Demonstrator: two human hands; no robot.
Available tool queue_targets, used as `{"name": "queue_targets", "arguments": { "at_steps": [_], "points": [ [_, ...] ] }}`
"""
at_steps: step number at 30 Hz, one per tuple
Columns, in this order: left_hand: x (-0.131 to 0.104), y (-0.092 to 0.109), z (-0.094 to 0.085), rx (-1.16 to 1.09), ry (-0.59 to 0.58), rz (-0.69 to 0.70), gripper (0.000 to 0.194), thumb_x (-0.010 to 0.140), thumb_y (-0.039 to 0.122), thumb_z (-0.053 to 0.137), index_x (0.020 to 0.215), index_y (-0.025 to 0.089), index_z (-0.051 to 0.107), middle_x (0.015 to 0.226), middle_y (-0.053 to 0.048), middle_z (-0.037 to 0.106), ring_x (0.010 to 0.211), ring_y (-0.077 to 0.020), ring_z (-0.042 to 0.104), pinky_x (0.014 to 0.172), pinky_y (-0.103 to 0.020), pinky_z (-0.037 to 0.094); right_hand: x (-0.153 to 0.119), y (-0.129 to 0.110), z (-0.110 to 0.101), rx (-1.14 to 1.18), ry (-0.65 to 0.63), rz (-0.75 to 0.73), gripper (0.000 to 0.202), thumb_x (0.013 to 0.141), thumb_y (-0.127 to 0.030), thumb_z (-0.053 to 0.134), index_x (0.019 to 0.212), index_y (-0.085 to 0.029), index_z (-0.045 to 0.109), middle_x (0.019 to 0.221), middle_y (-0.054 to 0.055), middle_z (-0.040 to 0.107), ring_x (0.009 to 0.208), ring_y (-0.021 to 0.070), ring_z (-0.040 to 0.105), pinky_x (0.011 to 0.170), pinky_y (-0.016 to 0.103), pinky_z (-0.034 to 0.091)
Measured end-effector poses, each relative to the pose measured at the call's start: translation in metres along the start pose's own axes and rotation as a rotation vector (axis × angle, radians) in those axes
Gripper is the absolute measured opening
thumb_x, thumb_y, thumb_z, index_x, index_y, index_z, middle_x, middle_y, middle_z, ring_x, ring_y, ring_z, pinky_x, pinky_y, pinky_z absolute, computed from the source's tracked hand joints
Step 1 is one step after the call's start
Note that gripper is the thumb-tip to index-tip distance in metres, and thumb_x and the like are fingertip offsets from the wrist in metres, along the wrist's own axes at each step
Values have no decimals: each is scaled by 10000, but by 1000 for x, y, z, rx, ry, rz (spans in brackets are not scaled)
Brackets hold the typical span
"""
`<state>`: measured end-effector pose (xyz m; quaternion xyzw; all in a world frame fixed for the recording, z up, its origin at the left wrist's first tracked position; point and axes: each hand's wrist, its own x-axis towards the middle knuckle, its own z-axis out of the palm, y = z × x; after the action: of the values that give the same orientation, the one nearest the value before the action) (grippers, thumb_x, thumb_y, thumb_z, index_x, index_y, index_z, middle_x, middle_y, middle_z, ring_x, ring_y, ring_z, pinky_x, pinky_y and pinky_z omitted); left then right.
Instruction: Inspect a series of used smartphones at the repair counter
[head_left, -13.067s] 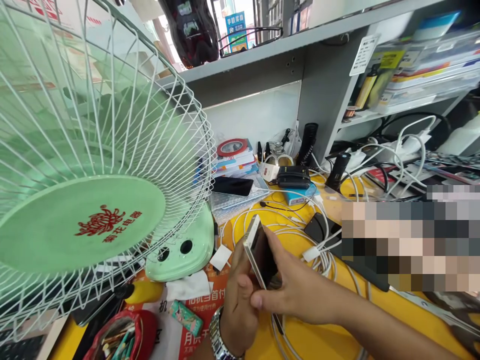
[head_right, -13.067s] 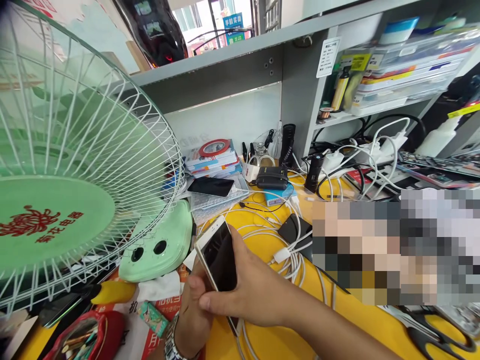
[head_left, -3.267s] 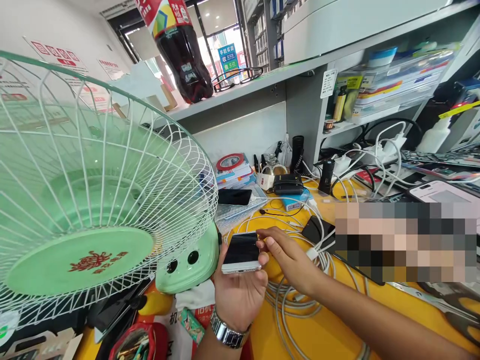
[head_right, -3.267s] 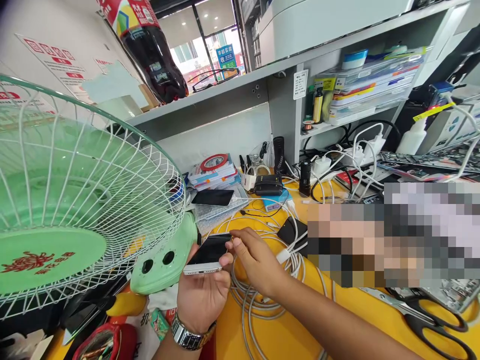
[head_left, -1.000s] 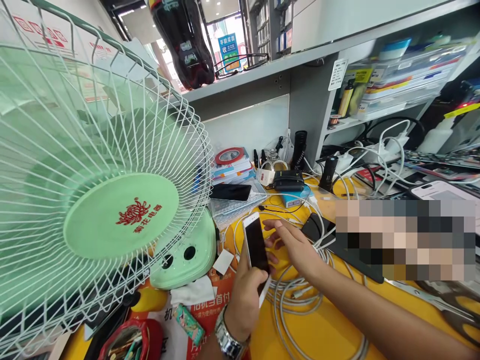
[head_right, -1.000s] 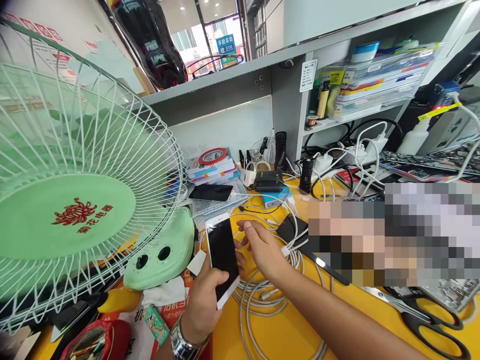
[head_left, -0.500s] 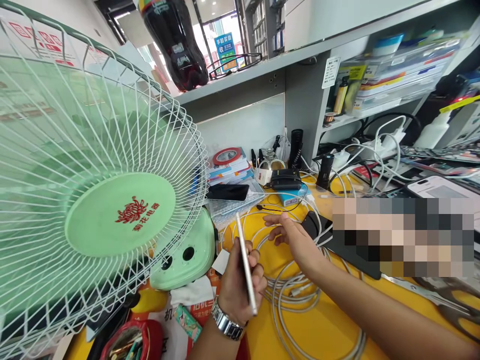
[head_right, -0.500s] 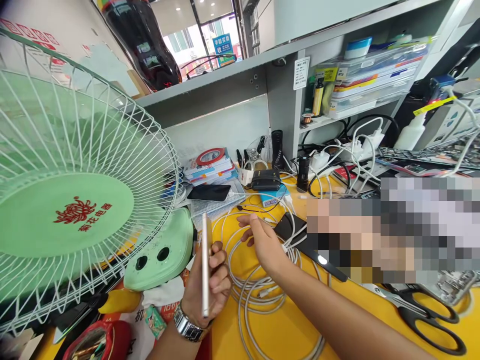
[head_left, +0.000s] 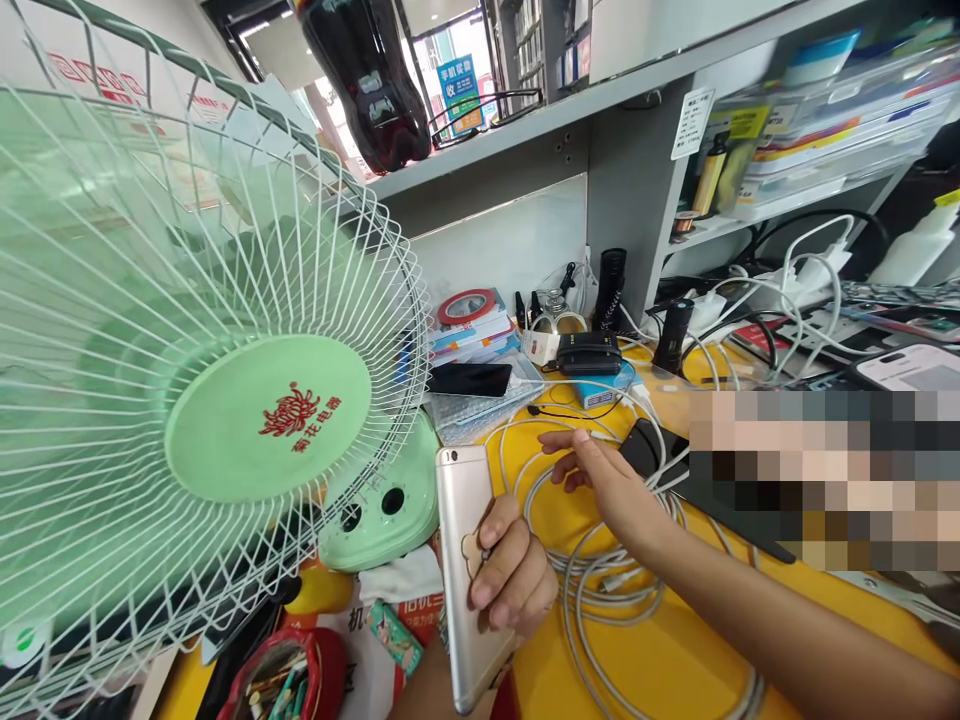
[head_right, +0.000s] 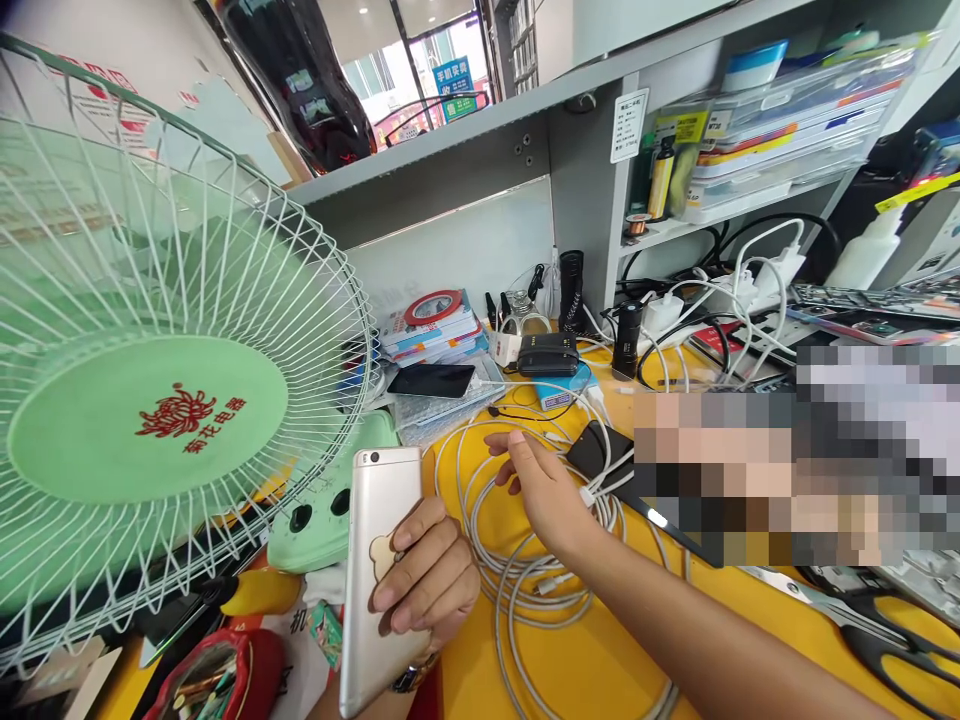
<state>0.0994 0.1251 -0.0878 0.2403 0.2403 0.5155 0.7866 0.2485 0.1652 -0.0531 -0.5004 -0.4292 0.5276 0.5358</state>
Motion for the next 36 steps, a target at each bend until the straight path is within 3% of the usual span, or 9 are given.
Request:
{"name": "queue_targets", "arguments": {
  "at_steps": [5, 10, 13, 16, 21, 25, 28, 31, 36],
  "points": [
    [-1, 0, 4, -147, -13, 26, 473, 748, 645, 632, 593, 263, 401, 236, 168, 38, 156, -34, -33, 299, -186, 95, 0, -2, 0, -4, 6, 9, 658, 801, -742, 444, 970, -155, 690, 1041, 119, 675, 709, 168, 589, 654, 326, 455],
    [17, -9, -14, -163, -67, -31, 646, 480, 728, 756, 490, 268, 304, 161, 165, -36, 116, -74, 24, 246, -219, 137, -1, -2, 0, -17, 3, -11, 633, 821, -724, 433, 961, -165, 696, 1025, 115, 687, 705, 172, 601, 648, 330, 466],
    [24, -8, -14, -244, -364, -83, 604, 443, 636, 825, 458, 273, 342, 127, 141, 66, 104, -108, 132, 236, -241, 217, 0, -1, 0, -16, 1, -15, 629, 822, -724, 439, 963, -167, 696, 1011, 111, 694, 688, 167, 604, 640, 326, 469],
    [16, 6, 5, -384, -737, -153, 341, 677, 445, 758, 527, 270, 507, 181, 76, 361, 154, -148, 342, 266, -243, 322, 0, -1, 0, -6, 4, -13, 627, 816, -723, 448, 957, -164, 694, 997, 112, 693, 686, 170, 603, 632, 326, 464],
    [-5, 27, 40, -135, -260, -233, 302, 827, 467, 625, 717, 188, 662, 518, -29, 678, 451, -178, 646, 404, -229, 425, -2, -3, -1, -8, -14, 2, 576, 840, -685, 449, 971, -175, 683, 1007, 101, 687, 729, 181, 610, 658, 329, 470],
    [0, 26, 44, -89, 37, -332, 360, 863, 487, 587, 1023, 180, 684, 871, -77, 761, 584, -215, 702, 520, -305, 506, -5, -7, -2, -12, -15, 62, 541, 865, -648, 449, 1020, -184, 680, 881, 72, 683, 731, 191, 616, 653, 321, 491],
    [9, 27, 42, -152, 121, -271, 448, 924, 491, 470, 1131, 146, 666, 1045, -126, 736, 873, -261, 713, 750, -384, 545, -6, -9, -1, 33, -51, 123, 553, 863, -656, 444, 1061, -192, 669, 732, 36, 626, 642, 184, 581, 496, 279, 438],
    [13, 33, 43, -174, 112, -192, 494, 907, 511, 466, 1201, 154, 642, 1153, -139, 701, 1070, -305, 653, 907, -459, 505, -5, -7, -2, 76, -103, 68, 553, 854, -668, 452, 1009, -188, 679, 810, 51, 646, 683, 179, 582, 528, 278, 451],
    [1, 37, 51, -203, 227, -168, 442, 814, 220, 575, 1251, 150, 589, 1026, -94, 737, 995, -241, 686, 874, -419, 544, 3, 4, -8, -21, -13, 16, 551, 831, -679, 475, 981, -194, 688, 995, 87, 676, 762, 188, 604, 676, 318, 485]
  ]
}}
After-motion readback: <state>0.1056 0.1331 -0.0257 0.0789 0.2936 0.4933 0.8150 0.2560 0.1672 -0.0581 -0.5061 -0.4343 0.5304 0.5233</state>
